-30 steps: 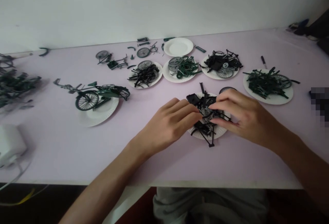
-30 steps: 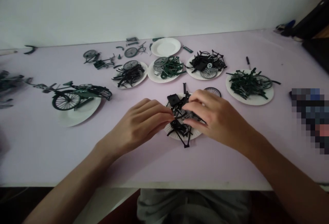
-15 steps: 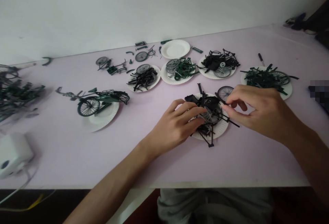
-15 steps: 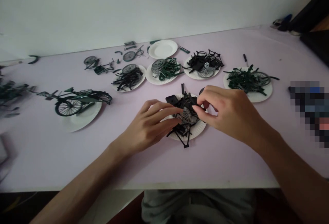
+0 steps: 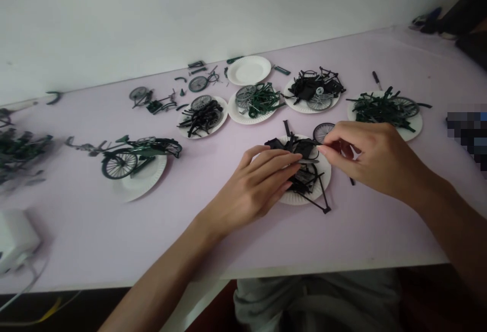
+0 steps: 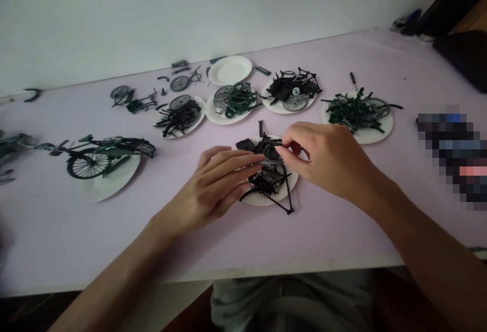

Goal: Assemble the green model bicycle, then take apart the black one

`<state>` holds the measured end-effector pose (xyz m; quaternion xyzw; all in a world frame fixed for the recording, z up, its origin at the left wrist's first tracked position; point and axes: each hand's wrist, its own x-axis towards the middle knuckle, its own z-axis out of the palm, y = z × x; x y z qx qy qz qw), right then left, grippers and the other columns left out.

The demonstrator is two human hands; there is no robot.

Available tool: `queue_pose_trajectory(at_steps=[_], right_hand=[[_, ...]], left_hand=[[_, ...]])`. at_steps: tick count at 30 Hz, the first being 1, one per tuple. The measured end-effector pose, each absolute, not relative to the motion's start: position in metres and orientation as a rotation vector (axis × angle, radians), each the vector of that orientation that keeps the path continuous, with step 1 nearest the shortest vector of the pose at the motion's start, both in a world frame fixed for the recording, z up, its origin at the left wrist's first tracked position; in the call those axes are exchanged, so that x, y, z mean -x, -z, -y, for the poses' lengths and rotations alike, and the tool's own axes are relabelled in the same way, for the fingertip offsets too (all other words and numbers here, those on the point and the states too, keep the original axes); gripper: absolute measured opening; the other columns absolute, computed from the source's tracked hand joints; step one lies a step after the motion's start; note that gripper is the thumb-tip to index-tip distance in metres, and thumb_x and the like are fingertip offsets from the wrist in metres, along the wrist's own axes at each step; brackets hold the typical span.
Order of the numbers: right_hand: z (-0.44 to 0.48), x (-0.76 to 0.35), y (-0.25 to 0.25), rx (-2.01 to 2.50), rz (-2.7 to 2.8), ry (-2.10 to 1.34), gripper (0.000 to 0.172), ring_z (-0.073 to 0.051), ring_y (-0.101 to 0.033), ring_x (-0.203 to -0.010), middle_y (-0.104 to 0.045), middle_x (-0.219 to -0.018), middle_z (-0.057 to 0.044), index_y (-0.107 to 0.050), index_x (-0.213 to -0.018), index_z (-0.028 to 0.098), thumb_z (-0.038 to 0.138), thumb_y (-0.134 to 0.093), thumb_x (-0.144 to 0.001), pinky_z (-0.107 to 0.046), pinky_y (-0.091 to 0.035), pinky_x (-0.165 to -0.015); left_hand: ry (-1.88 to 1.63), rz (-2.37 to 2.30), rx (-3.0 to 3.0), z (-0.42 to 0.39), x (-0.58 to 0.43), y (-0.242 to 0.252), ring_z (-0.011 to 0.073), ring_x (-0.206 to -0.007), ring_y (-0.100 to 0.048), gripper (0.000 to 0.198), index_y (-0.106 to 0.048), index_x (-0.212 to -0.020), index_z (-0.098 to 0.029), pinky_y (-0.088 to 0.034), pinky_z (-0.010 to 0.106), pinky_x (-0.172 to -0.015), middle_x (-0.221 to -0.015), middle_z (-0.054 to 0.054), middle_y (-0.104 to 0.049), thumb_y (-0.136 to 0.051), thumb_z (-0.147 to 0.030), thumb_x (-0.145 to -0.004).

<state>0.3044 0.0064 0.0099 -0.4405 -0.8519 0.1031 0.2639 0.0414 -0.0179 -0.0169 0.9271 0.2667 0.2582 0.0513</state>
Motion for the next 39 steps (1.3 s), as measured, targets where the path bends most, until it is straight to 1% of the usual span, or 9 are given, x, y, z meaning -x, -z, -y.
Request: queue_pose_trajectory(at_steps=[4, 7, 11, 13, 16, 22, 27, 35, 39], right_hand=[[-0.008, -0.303, -0.008, 1.161, 2.248, -0.36, 0.015, -0.015, -0.055, -0.061, -0.062, -0.071, 0.001, -0.063, -0.086, 0.022, 0.03, -0.06, -0.098, -0.032, -0.043, -0.062], [-0.007, -0.299, -0.007, 1.125, 2.151, -0.499, 0.013, -0.013, -0.056, -0.062, -0.063, -0.073, 0.002, -0.064, -0.086, 0.022, 0.029, -0.062, -0.096, -0.029, -0.043, -0.06], [-0.004, -0.291, -0.006, 1.107, 2.011, -0.751, 0.011, -0.012, -0.064, -0.07, -0.07, -0.081, 0.002, -0.068, -0.088, 0.023, 0.032, -0.068, -0.094, -0.024, -0.048, -0.062], [-0.002, -0.287, -0.005, 1.1, 1.983, -0.875, 0.012, -0.012, -0.066, -0.071, -0.07, -0.081, 0.002, -0.07, -0.088, 0.024, 0.034, -0.069, -0.093, -0.023, -0.049, -0.061], [0.001, -0.281, -0.001, 1.076, 1.994, -1.0, 0.012, -0.013, -0.065, -0.071, -0.069, -0.079, 0.001, -0.07, -0.088, 0.023, 0.034, -0.069, -0.093, -0.022, -0.049, -0.059], [0.003, -0.279, 0.002, 1.039, 1.961, -0.907, 0.011, -0.012, -0.062, -0.073, -0.069, -0.083, 0.001, -0.069, -0.089, 0.023, 0.032, -0.068, -0.094, -0.022, -0.049, -0.062], [0.0, -0.281, 0.003, 1.067, 1.988, -0.875, 0.009, -0.011, -0.062, -0.071, -0.071, -0.083, 0.002, -0.071, -0.089, 0.023, 0.03, -0.069, -0.094, -0.022, -0.049, -0.06], [0.0, -0.28, 0.003, 1.05, 2.036, -0.898, 0.008, -0.011, -0.064, -0.074, -0.07, -0.083, 0.002, -0.07, -0.09, 0.022, 0.029, -0.069, -0.094, -0.021, -0.049, -0.06], [0.0, -0.282, 0.003, 1.041, 2.053, -0.923, 0.01, -0.011, -0.064, -0.075, -0.07, -0.083, 0.002, -0.07, -0.091, 0.023, 0.031, -0.069, -0.095, -0.019, -0.049, -0.06]], left_hand=[[-1.033, -0.853, -2.647, 0.018, -0.042, 0.016, 0.0227, -0.12, -0.065, 0.032, -0.061, -0.128, -0.015, -0.056, 0.039, -0.099, -0.129, 0.015, -0.069, -0.062, -0.005, -0.098], [-1.177, -0.914, -2.515, 0.019, -0.045, 0.017, 0.0182, -0.111, -0.068, 0.029, -0.065, -0.12, -0.015, -0.058, 0.031, -0.093, -0.12, 0.013, -0.07, -0.063, 0.0, -0.095], [-1.255, -0.964, -2.152, 0.022, -0.05, 0.021, 0.0135, -0.1, -0.068, 0.02, -0.067, -0.107, -0.018, -0.057, 0.024, -0.082, -0.109, 0.007, -0.068, -0.065, -0.003, -0.095], [-1.263, -0.986, -1.92, 0.024, -0.052, 0.025, 0.0123, -0.095, -0.067, 0.02, -0.064, -0.108, -0.019, -0.058, 0.023, -0.081, -0.106, 0.005, -0.066, -0.068, -0.006, -0.094], [-1.279, -0.975, -1.695, 0.026, -0.054, 0.029, 0.011, -0.093, -0.066, 0.029, -0.06, -0.117, -0.022, -0.058, 0.022, -0.082, -0.106, 0.002, -0.064, -0.07, -0.009, -0.093], [-1.242, -0.93, -1.676, 0.025, -0.05, 0.028, 0.0112, -0.098, -0.062, 0.037, -0.063, -0.13, -0.026, -0.058, 0.02, -0.085, -0.105, 0.002, -0.06, -0.065, -0.011, -0.097], [-1.198, -0.895, -1.776, 0.024, -0.049, 0.027, 0.0119, -0.098, -0.06, 0.038, -0.066, -0.133, -0.028, -0.057, 0.02, -0.084, -0.106, 0.004, -0.06, -0.064, -0.011, -0.099], [-1.206, -0.877, -1.862, 0.022, -0.049, 0.025, 0.0113, -0.088, -0.058, 0.039, -0.069, -0.131, -0.027, -0.05, 0.021, -0.068, -0.104, 0.005, -0.063, -0.065, -0.008, -0.097], [-1.221, -0.861, -1.831, 0.022, -0.051, 0.025, 0.0104, -0.086, -0.06, 0.036, -0.071, -0.127, -0.025, -0.05, 0.019, -0.066, -0.103, 0.005, -0.063, -0.066, -0.007, -0.096]])
